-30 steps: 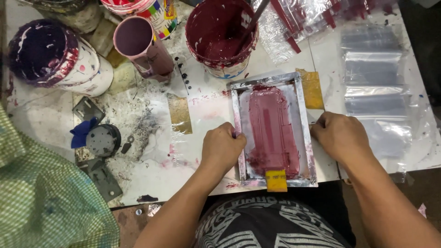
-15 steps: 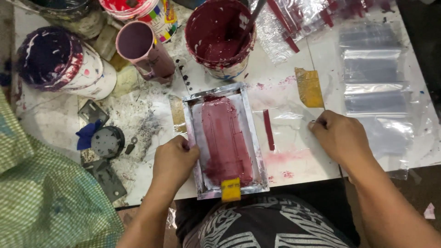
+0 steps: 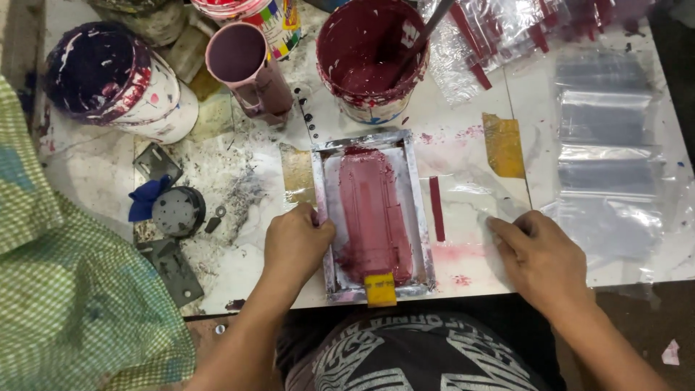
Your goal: A person is preparing a screen printing frame by spreading red ink with a squeegee and organizing plastic bags on a work table.
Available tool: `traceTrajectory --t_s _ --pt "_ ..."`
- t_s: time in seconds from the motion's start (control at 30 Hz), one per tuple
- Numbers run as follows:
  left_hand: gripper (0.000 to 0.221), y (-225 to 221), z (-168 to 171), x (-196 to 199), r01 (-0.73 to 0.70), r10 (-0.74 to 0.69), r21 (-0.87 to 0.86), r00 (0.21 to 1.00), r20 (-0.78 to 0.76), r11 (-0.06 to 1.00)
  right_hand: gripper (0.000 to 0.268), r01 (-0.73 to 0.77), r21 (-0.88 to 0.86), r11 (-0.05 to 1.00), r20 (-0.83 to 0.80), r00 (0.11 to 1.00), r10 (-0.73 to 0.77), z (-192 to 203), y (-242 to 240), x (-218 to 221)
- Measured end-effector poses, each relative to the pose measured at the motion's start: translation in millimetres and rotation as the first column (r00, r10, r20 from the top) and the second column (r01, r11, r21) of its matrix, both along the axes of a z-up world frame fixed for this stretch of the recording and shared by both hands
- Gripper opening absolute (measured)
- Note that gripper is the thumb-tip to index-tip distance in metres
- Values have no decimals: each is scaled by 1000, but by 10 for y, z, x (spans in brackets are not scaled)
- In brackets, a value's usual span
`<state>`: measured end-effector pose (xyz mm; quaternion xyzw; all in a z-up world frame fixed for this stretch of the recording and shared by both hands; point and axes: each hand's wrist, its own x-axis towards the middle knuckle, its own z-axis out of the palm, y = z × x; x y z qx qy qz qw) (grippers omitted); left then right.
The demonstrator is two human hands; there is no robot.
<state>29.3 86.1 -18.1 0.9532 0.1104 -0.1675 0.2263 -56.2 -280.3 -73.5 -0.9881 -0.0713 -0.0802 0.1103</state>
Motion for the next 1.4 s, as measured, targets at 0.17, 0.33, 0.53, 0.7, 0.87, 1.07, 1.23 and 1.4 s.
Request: traceTrajectory --t_s 0.17,0.33,0.53,0.7,0.87,1.07,1.23,1.4 --pt "22 -82 -19 22 -7 7 -32 1000 -14 999 33 17 -12 1000 -7 1000 -17 -110 -94 -16" --pt "21 -138 -29 62 6 -8 -26 998 -69 1000 32 30 -9 999 6 1000 -30 -141 -139 -27" --pt "25 -103 -138 82 22 -21 15 999 -40 1000 36 26 -13 1000 -2 1000 -26 -171 -160 -33" --pt "21 -120 -110 86 -8 7 -17 998 -61 1000 32 27 -4 1000 17 999 -27 -149 -145 -27" --pt "23 -120 -117 79 3 -4 -19 999 -50 1000 30 21 -28 999 36 999 -20 -155 -145 -26" --pt "23 -127 -121 82 12 -13 -10 998 -57 1000 30 18 -51 999 55 998 -15 -174 -149 -30" --pt "23 -138 -91 76 8 -8 -3 998 -57 1000 30 -8 -36 999 97 995 11 -164 -150 -30" --pt "19 -156 -29 65 -1 -1 -30 998 -63 1000 27 1 -42 999 74 997 2 -123 -132 -22"
